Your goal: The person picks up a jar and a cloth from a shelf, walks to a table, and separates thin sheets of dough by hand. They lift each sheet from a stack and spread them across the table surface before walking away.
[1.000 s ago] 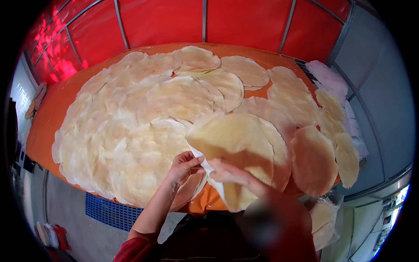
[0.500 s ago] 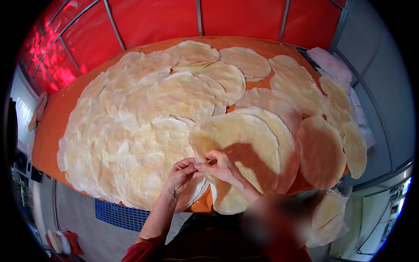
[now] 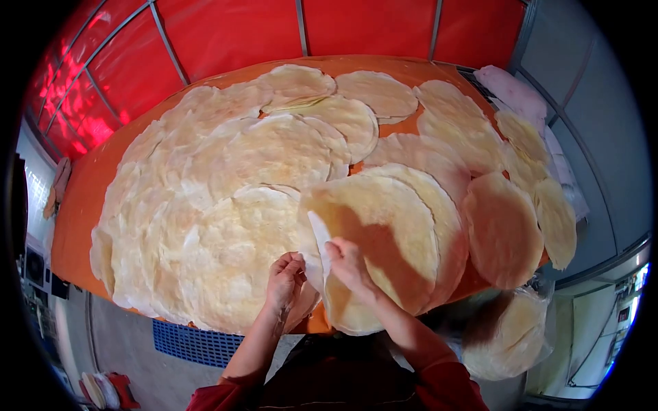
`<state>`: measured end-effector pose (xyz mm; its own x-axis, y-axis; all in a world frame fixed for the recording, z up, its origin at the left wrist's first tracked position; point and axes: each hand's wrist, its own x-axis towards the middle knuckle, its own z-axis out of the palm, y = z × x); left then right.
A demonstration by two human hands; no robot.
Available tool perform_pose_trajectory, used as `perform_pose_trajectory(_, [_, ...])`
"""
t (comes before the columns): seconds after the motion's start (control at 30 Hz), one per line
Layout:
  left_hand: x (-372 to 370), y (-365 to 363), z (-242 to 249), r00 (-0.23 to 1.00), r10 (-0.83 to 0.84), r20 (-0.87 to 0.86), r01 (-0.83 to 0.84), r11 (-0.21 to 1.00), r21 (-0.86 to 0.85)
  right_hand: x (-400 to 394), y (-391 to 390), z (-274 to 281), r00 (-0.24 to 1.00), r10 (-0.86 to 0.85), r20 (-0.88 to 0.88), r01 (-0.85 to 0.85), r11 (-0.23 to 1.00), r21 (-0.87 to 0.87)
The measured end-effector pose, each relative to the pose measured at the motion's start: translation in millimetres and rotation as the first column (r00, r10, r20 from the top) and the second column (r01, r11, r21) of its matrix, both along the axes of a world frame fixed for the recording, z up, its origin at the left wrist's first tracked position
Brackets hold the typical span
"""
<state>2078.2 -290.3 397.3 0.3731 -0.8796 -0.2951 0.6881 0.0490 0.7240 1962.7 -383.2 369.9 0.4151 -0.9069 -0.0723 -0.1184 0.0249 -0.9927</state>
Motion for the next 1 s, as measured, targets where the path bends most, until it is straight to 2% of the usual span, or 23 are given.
perform_pose_trajectory(0.03, [1.6,1.8,-4.4,0.998,0.064,0.01,-0.064,0.998,0.022,-2.1,-4.8,-5.0,0.985,-0.095,0.147,0.061,0.974,0.217])
perform_pose_trajectory(0.07, [4.3,4.0,-9.9,0.991,0.131,0.02,-0.132,0.99,0.041,-17.4,-13.5,-3.0,0.915,-0.203,0.348,0.051,0.915,0.4])
perform_pose_trajectory(0.1, [17.5,10.9,-18.5,0.995,0.084,0.047,-0.085,0.996,0.034,-35.3,-14.6,13.9,0.779,-0.34,0.526,-0.087,0.773,0.628])
perform_pose_trajectory(0.13, [20.0,12.1,-21.3,0.981,0.185,0.052,-0.188,0.979,0.079,-59.1,-18.8,38.8,0.788,-0.335,0.517,-0.116,0.744,0.658])
perform_pose_trajectory(0.17, [28.1,14.9,-35.5,0.979,0.199,0.046,-0.202,0.977,0.071,-76.6,-29.7,50.1,0.728,-0.34,0.595,-0.174,0.748,0.64])
perform_pose_trajectory(0.2, [38.8,19.9,-52.8,0.977,0.21,0.042,-0.213,0.975,0.063,-88.4,-31.2,55.1,0.825,-0.257,0.503,0.066,0.928,0.366])
perform_pose_trajectory(0.23, [45.8,25.3,-55.8,0.983,0.165,0.078,-0.172,0.98,0.099,-98.7,-31.9,62.8,0.896,-0.311,0.318,0.315,0.948,0.041])
perform_pose_trajectory(0.33, [26.8,13.1,-40.9,0.924,0.287,0.253,-0.315,0.946,0.073,-93.5,-32.1,97.9,0.733,-0.263,0.628,0.093,0.952,0.29])
perform_pose_trajectory(0.37, [20.5,15.5,-24.5,0.895,0.2,0.398,-0.231,0.972,0.03,-99.9,-40.9,69.9,0.898,-0.162,0.409,0.204,0.977,-0.063])
perform_pose_trajectory(0.4, [19.1,15.2,-18.9,0.845,0.143,0.515,-0.168,0.986,0.002,-99.2,-43.0,71.6,0.883,-0.211,0.419,0.171,0.977,0.131])
perform_pose_trajectory(0.47, [22.0,13.5,-12.7,0.686,0.047,0.726,-0.035,0.999,-0.032,-87.1,-47.1,76.3,0.856,-0.307,0.416,0.071,0.866,0.494])
perform_pose_trajectory(0.5, [28.2,11.8,-13.9,0.697,-0.005,0.717,-0.001,1.0,0.008,-76.9,-46.7,55.9,0.94,-0.215,0.266,0.223,0.975,0.0])
perform_pose_trajectory(0.53, [38.4,10.5,-18.4,0.707,-0.058,0.705,0.032,0.998,0.049,-81.6,-48.3,52.9,0.945,-0.214,0.247,0.228,0.973,-0.03])
perform_pose_trajectory(0.6, [59.1,9.3,-26.3,0.723,-0.163,0.672,0.1,0.986,0.132,-107.1,-56.0,56.6,0.92,-0.229,0.317,0.178,0.967,0.181])
perform_pose_trajectory(0.67, [71.5,8.6,-32.9,0.737,-0.08,0.672,0.026,0.996,0.09,-164.5,-66.6,66.2,0.906,-0.287,0.312,0.216,0.946,0.241])
perform_pose_trajectory(0.73, [84.1,8.4,-56.6,0.703,0.003,0.711,-0.037,0.999,0.032,-221.5,-80.8,87.5,0.898,-0.356,0.259,0.321,0.932,0.171])
perform_pose_trajectory(0.8, [88.6,7.9,-71.6,0.513,-0.013,0.859,-0.034,0.999,0.035,-250.1,-104.1,113.6,0.893,-0.389,0.226,0.383,0.921,0.072])
perform_pose_trajectory(0.87, [69.6,9.4,-29.0,0.531,-0.06,0.845,-0.023,0.996,0.086,-238.2,-137.8,139.5,0.906,-0.364,0.216,0.377,0.926,-0.023])
perform_pose_trajectory(0.97, [63.2,11.3,3.4,0.406,-0.028,0.914,-0.024,0.999,0.041,-159.1,-182.9,153.0,0.931,-0.265,0.25,0.305,0.942,-0.14])
perform_pose_trajectory(1.0, [63.3,16.3,14.8,0.454,-0.043,0.89,-0.03,0.998,0.064,-120.6,-189.2,148.0,0.935,-0.216,0.282,0.268,0.95,-0.16])
